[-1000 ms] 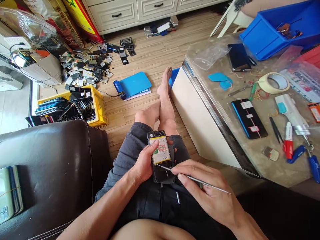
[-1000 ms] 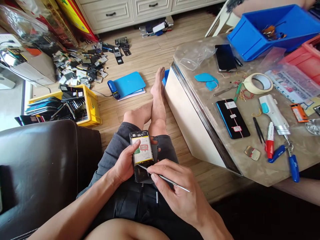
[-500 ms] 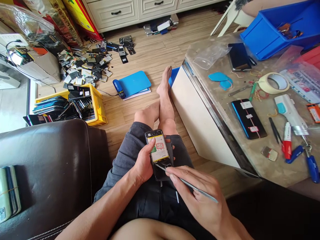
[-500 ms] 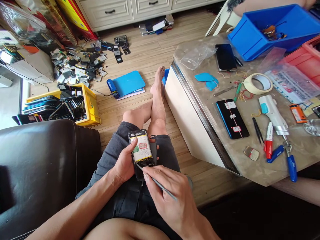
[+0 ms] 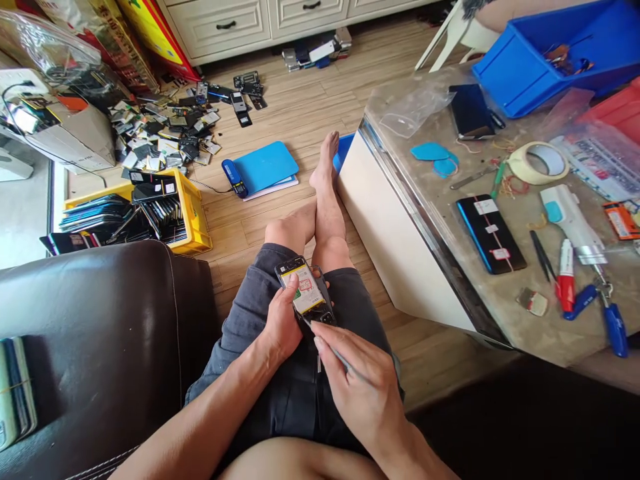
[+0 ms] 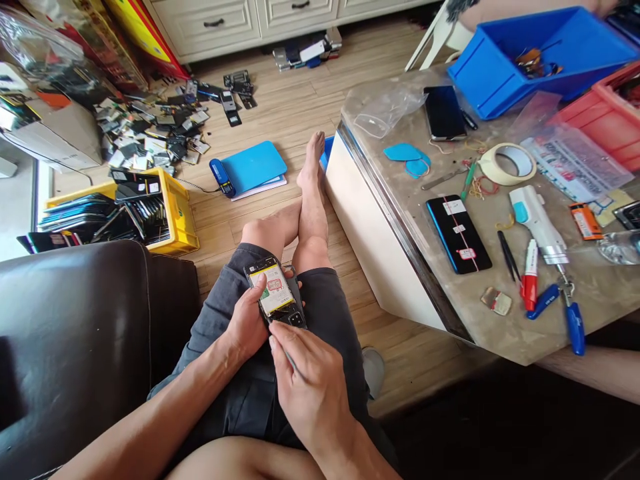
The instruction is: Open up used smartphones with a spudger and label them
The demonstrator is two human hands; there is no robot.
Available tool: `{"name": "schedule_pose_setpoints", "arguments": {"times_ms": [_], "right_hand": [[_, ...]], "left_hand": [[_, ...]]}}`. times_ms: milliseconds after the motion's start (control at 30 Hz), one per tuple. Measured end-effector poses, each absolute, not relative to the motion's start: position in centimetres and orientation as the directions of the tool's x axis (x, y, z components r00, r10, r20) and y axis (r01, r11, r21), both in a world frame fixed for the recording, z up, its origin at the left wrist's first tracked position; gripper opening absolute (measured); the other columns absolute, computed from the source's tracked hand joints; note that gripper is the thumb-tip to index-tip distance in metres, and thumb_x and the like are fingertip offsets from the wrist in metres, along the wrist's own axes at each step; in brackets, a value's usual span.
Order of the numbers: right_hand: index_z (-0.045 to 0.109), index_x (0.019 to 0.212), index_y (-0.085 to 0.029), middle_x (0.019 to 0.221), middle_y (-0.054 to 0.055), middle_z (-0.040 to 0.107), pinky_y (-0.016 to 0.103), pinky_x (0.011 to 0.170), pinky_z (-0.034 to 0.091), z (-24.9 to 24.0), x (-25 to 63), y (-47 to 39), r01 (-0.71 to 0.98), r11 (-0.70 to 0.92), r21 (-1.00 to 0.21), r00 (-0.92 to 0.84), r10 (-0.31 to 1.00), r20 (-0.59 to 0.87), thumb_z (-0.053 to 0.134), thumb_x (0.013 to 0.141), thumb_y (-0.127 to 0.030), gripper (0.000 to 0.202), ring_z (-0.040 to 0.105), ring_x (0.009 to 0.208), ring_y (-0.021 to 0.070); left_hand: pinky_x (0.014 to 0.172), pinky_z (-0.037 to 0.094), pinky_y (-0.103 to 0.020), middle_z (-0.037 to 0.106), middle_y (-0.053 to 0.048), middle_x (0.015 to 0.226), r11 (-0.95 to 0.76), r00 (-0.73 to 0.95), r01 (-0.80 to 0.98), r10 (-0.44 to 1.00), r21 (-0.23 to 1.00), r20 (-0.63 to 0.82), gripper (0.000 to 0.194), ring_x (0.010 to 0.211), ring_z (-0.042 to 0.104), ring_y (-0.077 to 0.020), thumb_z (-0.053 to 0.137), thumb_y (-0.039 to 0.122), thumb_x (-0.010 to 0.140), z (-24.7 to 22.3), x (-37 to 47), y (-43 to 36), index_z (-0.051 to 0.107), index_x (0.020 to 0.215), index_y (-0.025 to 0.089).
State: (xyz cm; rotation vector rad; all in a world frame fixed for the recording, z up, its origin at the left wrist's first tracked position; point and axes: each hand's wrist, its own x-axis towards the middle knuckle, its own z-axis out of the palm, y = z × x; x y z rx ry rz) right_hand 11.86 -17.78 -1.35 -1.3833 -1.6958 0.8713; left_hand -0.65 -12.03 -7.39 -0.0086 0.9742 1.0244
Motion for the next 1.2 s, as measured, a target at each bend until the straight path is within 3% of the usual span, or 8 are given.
{"name": "schedule_pose_setpoints", "arguments": {"times_ms": [167, 333, 567, 633, 733, 900, 1000, 1200], "right_hand": [[0.081, 0.104, -0.024, 0.094, 0.005, 0.083, 0.030, 0.075, 0.066, 0.0, 14.4, -15.0, 0.290, -0.218, -0.932, -0.166, 0.947, -0.274, 0.060, 0.099, -0.034, 0.023, 0.080, 0.084, 0.0229], [0.082, 0.102, -0.027, 0.092, 0.002, 0.083, 0.028, 0.072, 0.064, 0.6, 15.4, -14.7, 0.326, -0.192, -0.926, -0.244, 0.929, -0.278, 0.062, 0.098, -0.033, 0.021, 0.080, 0.082, 0.0217], [0.082, 0.106, -0.024, 0.094, 0.004, 0.083, 0.029, 0.076, 0.067, -0.5, 15.3, -14.9, 0.208, -0.326, -0.922, -0.262, 0.890, -0.373, 0.062, 0.098, -0.033, 0.023, 0.080, 0.085, 0.0221], [0.082, 0.104, -0.022, 0.093, 0.004, 0.083, 0.028, 0.076, 0.067, -0.6, 15.0, -15.0, 0.231, -0.277, -0.933, -0.248, 0.910, -0.332, 0.062, 0.098, -0.030, 0.022, 0.081, 0.084, 0.0214], [0.081, 0.103, -0.019, 0.098, 0.006, 0.083, 0.028, 0.081, 0.066, -0.5, 13.9, -16.0, 0.368, -0.024, -0.930, -0.225, 0.968, -0.114, 0.059, 0.098, -0.018, 0.022, 0.080, 0.085, 0.0200], [0.072, 0.120, -0.008, 0.115, 0.018, 0.077, 0.039, 0.088, 0.065, -0.8, 11.7, -19.4, 0.585, 0.386, -0.713, -0.353, 0.913, 0.204, 0.047, 0.099, -0.006, 0.033, 0.076, 0.102, 0.0271], [0.069, 0.124, -0.007, 0.119, 0.021, 0.074, 0.041, 0.084, 0.066, -0.6, 10.8, -20.6, 0.679, 0.410, -0.609, -0.379, 0.906, 0.188, 0.043, 0.099, -0.005, 0.037, 0.075, 0.103, 0.0294], [0.073, 0.113, -0.014, 0.100, 0.014, 0.074, 0.032, 0.070, 0.067, 0.4, 9.3, -20.2, 0.795, 0.367, -0.483, -0.371, 0.924, 0.092, 0.055, 0.096, -0.007, 0.026, 0.075, 0.082, 0.0239]], "left_hand": [[0.095, 0.056, -0.044, 0.077, -0.014, 0.111, 0.595, 0.331, -0.741, 0.727, 0.311, -0.601, 0.042, 0.103, 0.073, -0.0312, 0.064, 0.036, 0.087, -6.8, -1.5, -11.9, 0.070, 0.120, 0.012], [0.099, 0.054, -0.047, 0.074, -0.013, 0.122, 0.604, 0.414, -0.767, 0.723, 0.215, -0.553, 0.038, 0.112, 0.070, -0.0332, 0.057, 0.043, 0.091, -6.6, -2.2, -11.8, 0.074, 0.107, 0.013], [0.098, 0.055, -0.047, 0.072, -0.012, 0.127, 0.603, 0.394, -0.763, 0.720, 0.232, -0.571, 0.039, 0.114, 0.069, -0.0326, 0.058, 0.033, 0.086, -6.7, -1.9, -11.9, 0.071, 0.118, 0.015], [0.097, 0.056, -0.047, 0.073, -0.013, 0.124, 0.607, 0.382, -0.755, 0.713, 0.246, -0.588, 0.034, 0.113, 0.069, -0.0328, 0.058, 0.033, 0.085, -6.8, -1.8, -11.9, 0.073, 0.109, 0.014], [0.094, 0.057, -0.048, 0.074, -0.012, 0.123, 0.593, 0.346, -0.767, 0.704, 0.245, -0.620, 0.028, 0.112, 0.069, -0.0332, 0.059, 0.031, 0.084, -7.0, -1.7, -12.0, 0.074, 0.101, 0.014], [0.089, 0.060, -0.046, 0.076, -0.012, 0.114, 0.577, 0.281, -0.781, 0.666, 0.238, -0.691, 0.027, 0.101, 0.073, -0.0306, 0.060, 0.029, 0.080, -7.2, -1.6, -11.5, 0.073, 0.099, 0.014], [0.084, 0.061, -0.044, 0.077, -0.012, 0.108, 0.565, 0.237, -0.782, 0.662, 0.265, -0.711, 0.027, 0.093, 0.074, -0.0283, 0.059, 0.028, 0.080, -7.2, -1.3, -11.3, 0.073, 0.097, 0.013], [0.075, 0.061, -0.040, 0.076, -0.009, 0.084, 0.551, 0.102, -0.749, 0.646, 0.370, -0.757, 0.028, 0.071, 0.073, -0.0237, 0.059, 0.033, 0.078, -7.3, -0.4, -11.3, 0.072, 0.092, 0.013]]}}
